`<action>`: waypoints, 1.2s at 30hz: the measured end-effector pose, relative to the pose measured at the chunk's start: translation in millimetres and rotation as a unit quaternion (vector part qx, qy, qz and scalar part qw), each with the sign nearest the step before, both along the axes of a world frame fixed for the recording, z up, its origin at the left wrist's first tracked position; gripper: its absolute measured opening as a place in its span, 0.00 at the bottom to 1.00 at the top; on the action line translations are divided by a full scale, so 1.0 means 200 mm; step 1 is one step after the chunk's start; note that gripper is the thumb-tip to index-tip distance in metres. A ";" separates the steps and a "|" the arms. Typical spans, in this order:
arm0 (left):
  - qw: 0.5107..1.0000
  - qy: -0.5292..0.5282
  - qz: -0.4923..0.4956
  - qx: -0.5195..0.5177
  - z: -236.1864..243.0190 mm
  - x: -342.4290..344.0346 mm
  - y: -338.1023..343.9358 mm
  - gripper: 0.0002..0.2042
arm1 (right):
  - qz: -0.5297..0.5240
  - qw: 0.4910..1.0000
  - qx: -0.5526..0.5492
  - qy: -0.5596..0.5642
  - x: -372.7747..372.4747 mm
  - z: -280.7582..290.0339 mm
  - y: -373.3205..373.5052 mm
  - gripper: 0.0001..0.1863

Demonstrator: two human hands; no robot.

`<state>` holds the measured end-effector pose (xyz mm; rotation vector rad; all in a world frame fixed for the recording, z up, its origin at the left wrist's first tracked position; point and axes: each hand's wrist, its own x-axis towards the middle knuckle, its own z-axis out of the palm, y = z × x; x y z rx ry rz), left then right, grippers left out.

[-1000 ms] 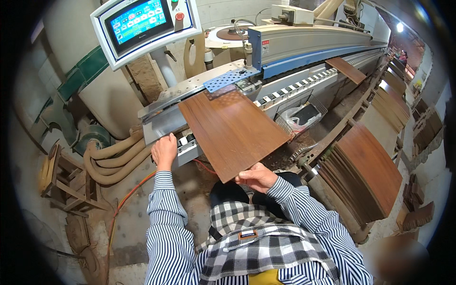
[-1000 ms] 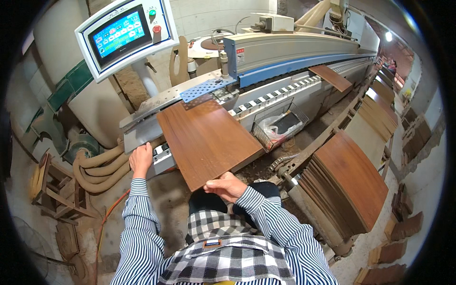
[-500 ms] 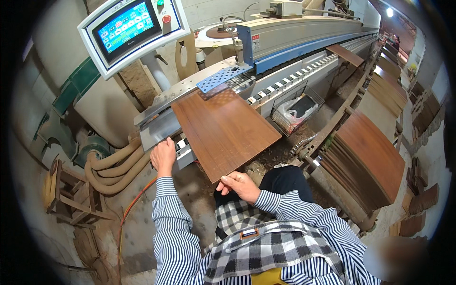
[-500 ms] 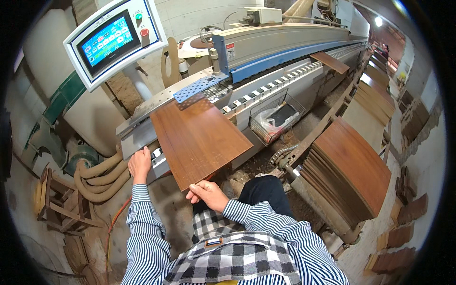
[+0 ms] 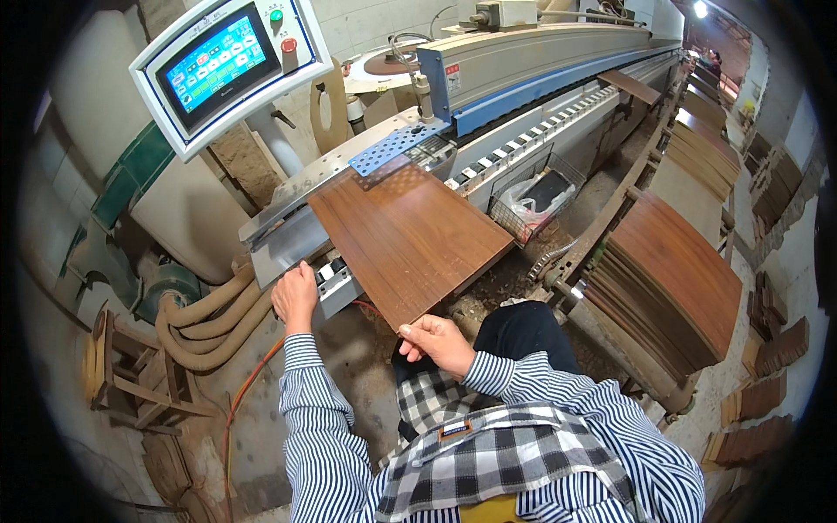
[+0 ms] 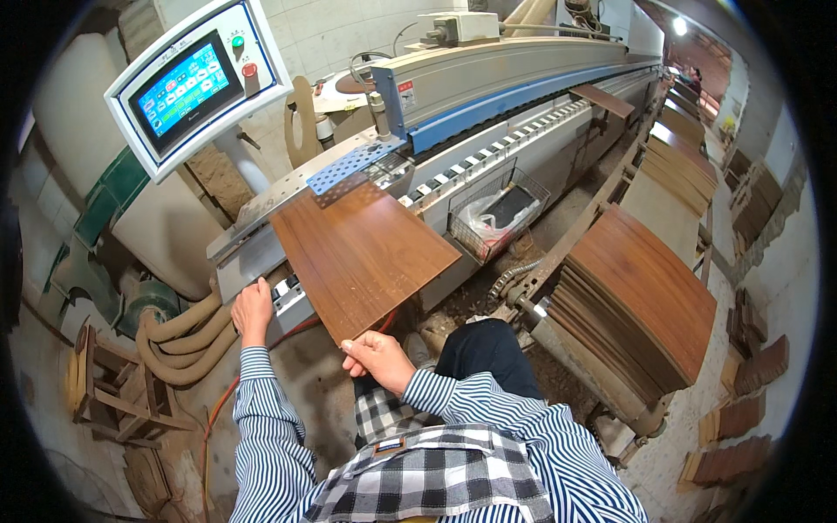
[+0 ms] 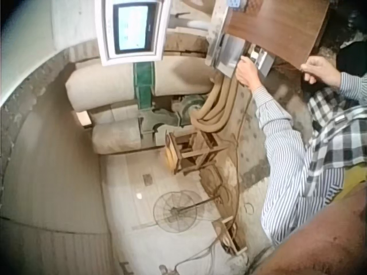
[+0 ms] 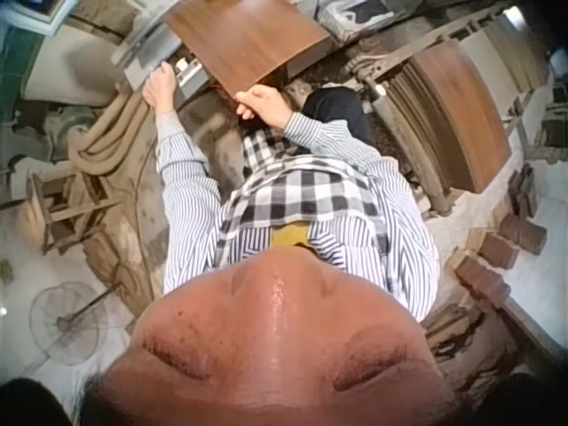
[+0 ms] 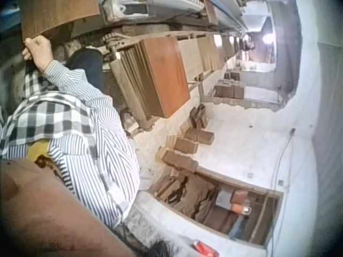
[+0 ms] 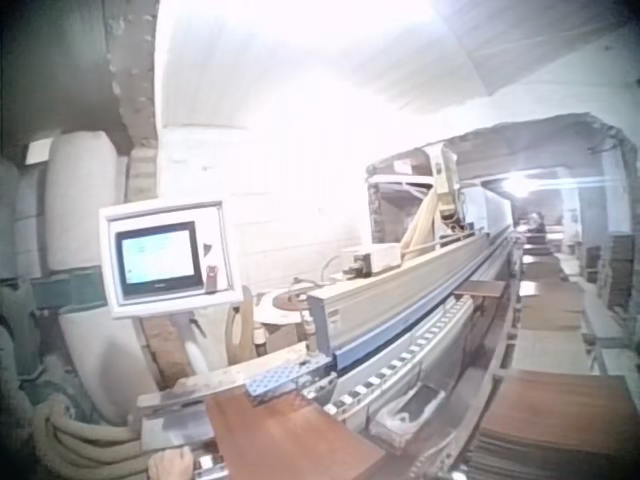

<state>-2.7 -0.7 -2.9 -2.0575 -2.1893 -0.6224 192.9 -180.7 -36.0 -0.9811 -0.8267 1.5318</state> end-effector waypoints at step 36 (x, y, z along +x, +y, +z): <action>0.999 0.034 -0.016 -0.019 0.01 -0.01 -0.01 0.25 | -0.338 0.937 0.052 -0.070 1.00 -0.07 -0.15 0.14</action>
